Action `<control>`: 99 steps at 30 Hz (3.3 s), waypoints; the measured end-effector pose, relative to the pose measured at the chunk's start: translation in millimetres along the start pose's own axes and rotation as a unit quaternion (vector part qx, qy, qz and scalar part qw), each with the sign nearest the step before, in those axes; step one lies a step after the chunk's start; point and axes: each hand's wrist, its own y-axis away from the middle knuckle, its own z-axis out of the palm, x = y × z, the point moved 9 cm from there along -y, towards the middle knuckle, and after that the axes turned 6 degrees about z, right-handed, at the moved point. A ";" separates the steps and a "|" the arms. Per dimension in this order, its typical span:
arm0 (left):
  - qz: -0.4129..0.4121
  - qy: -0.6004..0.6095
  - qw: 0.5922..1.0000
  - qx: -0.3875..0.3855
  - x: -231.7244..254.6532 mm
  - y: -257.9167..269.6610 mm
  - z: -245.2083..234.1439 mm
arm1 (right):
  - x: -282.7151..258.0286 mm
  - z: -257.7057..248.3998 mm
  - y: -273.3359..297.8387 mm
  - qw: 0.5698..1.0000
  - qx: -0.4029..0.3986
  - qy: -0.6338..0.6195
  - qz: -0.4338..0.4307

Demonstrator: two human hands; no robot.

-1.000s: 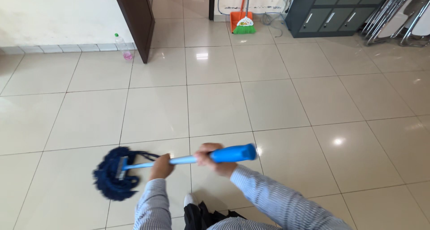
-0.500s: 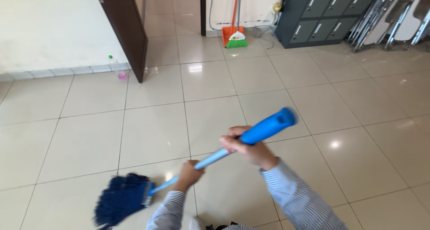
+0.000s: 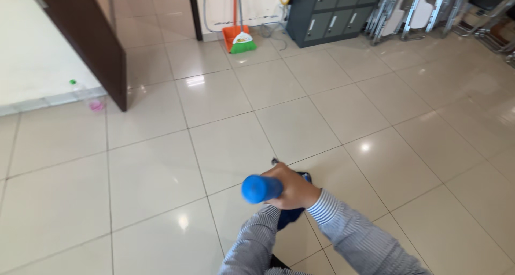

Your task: The person mops a tiled floor by moving a blue-headed mop in multiple directions across the room.

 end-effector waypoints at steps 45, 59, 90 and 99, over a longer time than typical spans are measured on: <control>-0.138 -0.740 0.644 0.137 148.8 29.9 -270.8 | 132.7 -12.6 -85.1 0.962 0.022 -0.271 0.012; 0.051 -0.461 0.881 -0.093 24.4 -225.8 14.2 | 116.0 -227.8 -81.6 0.994 -0.031 -0.040 -0.094; -0.318 -0.801 0.484 0.152 206.7 -45.3 -436.4 | 280.9 61.3 -253.4 0.938 -0.088 -0.328 -0.072; -0.187 -0.775 0.603 0.036 179.7 -171.4 -358.0 | 296.5 -86.2 -279.3 0.955 0.012 -0.275 0.108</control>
